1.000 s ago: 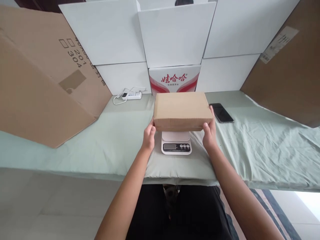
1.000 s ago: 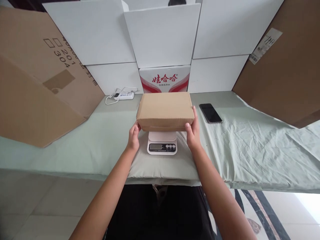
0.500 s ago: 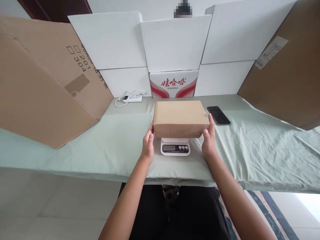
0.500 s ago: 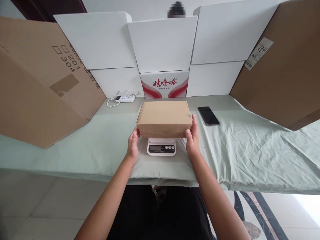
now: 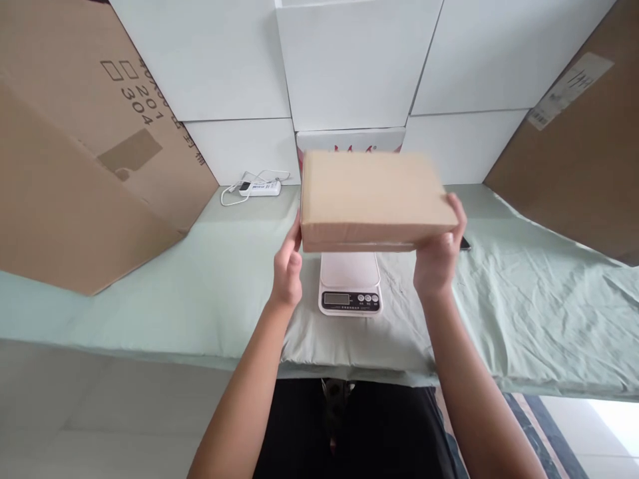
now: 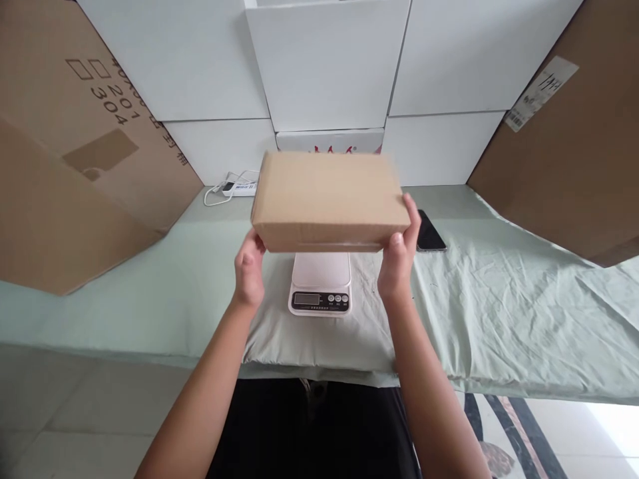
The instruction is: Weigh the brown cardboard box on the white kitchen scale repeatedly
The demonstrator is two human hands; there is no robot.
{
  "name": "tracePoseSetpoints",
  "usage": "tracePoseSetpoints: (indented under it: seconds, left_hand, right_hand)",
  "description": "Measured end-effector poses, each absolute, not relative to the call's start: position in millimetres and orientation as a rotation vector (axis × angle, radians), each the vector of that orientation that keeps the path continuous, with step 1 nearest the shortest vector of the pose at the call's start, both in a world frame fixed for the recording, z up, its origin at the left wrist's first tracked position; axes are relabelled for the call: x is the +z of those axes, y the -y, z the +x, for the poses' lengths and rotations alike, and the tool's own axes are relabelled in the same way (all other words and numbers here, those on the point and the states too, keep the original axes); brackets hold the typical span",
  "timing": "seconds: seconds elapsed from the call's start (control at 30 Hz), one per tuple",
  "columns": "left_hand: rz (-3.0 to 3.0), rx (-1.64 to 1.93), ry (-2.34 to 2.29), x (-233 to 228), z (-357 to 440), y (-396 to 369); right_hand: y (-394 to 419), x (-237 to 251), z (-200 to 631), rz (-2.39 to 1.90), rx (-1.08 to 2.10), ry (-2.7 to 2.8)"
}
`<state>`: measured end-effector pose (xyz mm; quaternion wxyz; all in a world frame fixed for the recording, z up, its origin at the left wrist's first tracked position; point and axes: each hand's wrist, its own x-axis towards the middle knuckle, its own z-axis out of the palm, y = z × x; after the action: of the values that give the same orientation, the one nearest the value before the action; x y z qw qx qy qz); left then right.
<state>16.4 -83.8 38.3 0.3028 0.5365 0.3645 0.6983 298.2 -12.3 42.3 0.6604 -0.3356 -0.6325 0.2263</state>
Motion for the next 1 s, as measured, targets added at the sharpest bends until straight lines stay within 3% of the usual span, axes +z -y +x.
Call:
tracePoseSetpoints:
  seconds: [0.13, 0.33, 0.5, 1.0]
  left_hand:
    - [1.343, 1.869, -0.924, 49.0, 12.2, 31.1]
    - [1.118, 1.839, -1.065, -0.2, 7.7, -21.7]
    - [1.058, 1.758, -1.127, -20.2, 8.5, -28.7]
    - [0.973, 1.698, -1.27, -25.7, 6.6, -28.3]
  right_hand:
    - [-24.3, 63.0, 281.7, -0.64, 0.425, 1.422]
    - [-64.5, 15.1, 263.3, -0.802, 0.618, 1.489]
    - [-81.0, -11.0, 267.9, -0.838, 0.731, 1.401]
    - [-86.9, -14.0, 269.5, -0.931, 0.821, 1.327]
